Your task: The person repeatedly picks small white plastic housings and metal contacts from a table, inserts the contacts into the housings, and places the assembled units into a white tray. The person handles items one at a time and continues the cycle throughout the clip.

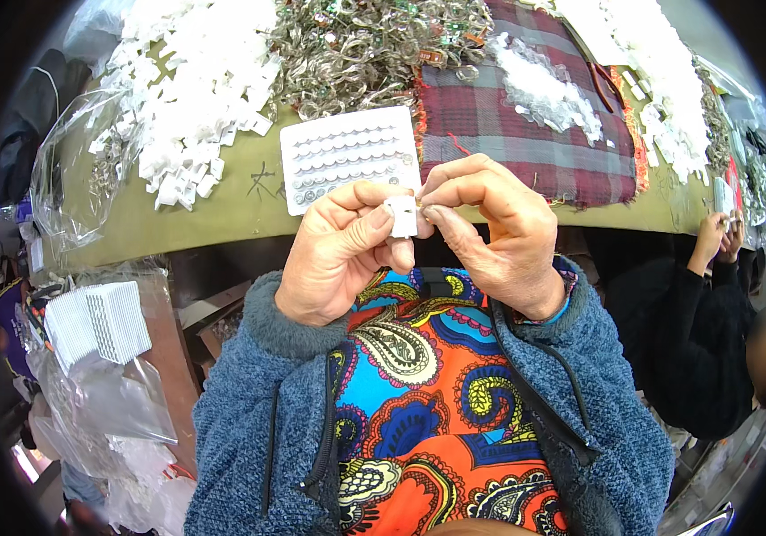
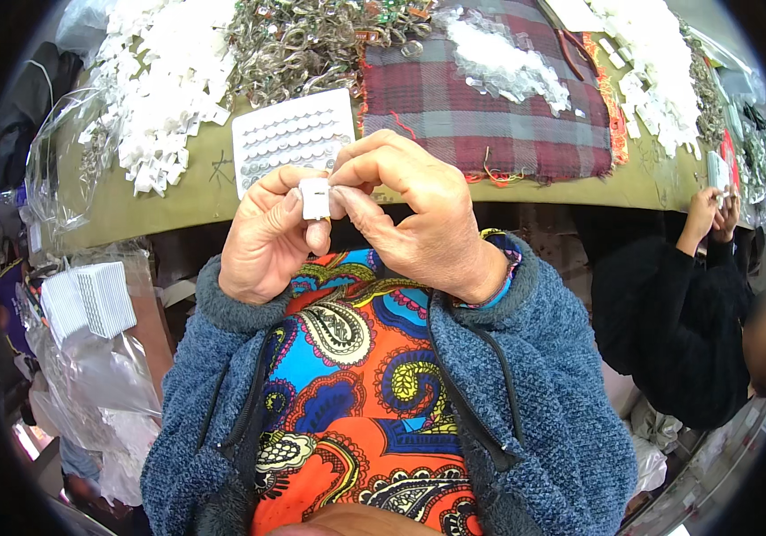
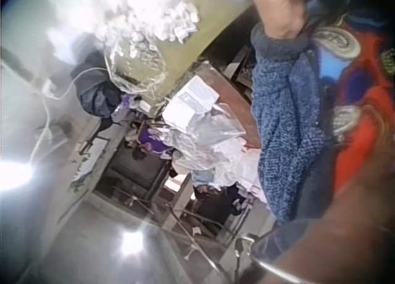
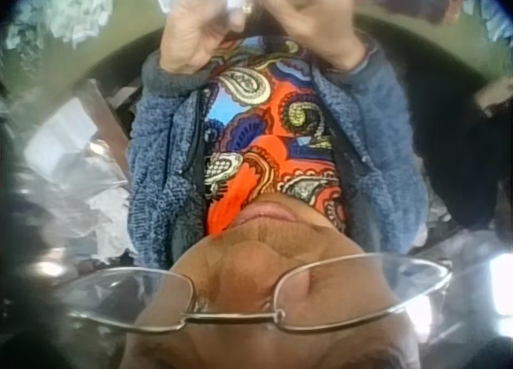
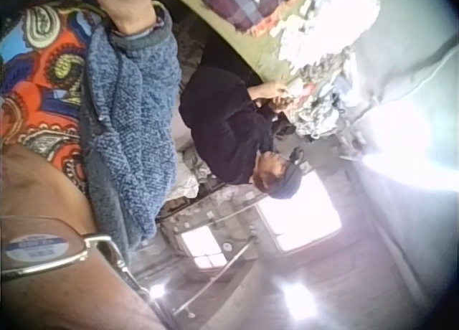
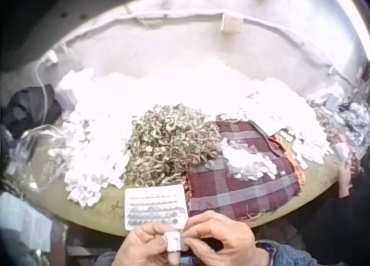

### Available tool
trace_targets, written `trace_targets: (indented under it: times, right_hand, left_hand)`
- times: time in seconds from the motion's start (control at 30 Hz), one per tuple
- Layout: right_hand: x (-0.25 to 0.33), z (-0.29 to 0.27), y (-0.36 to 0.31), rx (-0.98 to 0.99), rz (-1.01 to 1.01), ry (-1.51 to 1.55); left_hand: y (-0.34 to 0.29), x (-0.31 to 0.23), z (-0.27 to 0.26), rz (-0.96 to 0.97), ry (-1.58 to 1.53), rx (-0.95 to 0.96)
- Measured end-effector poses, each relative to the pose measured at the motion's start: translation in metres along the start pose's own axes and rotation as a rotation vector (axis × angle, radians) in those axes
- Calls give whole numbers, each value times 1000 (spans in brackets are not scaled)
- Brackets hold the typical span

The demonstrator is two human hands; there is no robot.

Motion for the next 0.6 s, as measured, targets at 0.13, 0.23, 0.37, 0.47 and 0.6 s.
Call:
trace_targets:
  times: [0.13, 0.23, 0.37, 0.47, 0.6]
  right_hand:
    - [1, 10, 6, 26, -1, -4]
    - [4, 19, 10, 97, -17, -38]
    - [-4, 31, 13, 152, 86, 63]
    - [-12, 40, 14, 112, 177, 140]
    - [-10, 56, 17, 107, 166, 107]
  left_hand:
    - [-6, -6, -7, 16, 30, -46]
    - [-11, -9, -14, 13, 8, -82]
    - [-18, -13, -18, 31, -34, -72]
    - [-22, -19, -22, 63, -20, -59]
    - [-31, -25, -29, 87, -55, -61]
Point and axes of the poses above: each hand's wrist, its own y-axis towards the middle knuckle, its own z-axis out of the palm, x = y × z, the point moved 9 cm from there along y, towards the middle knuckle, and after that the axes turned 4 degrees about -z, right-handed, at the moved point
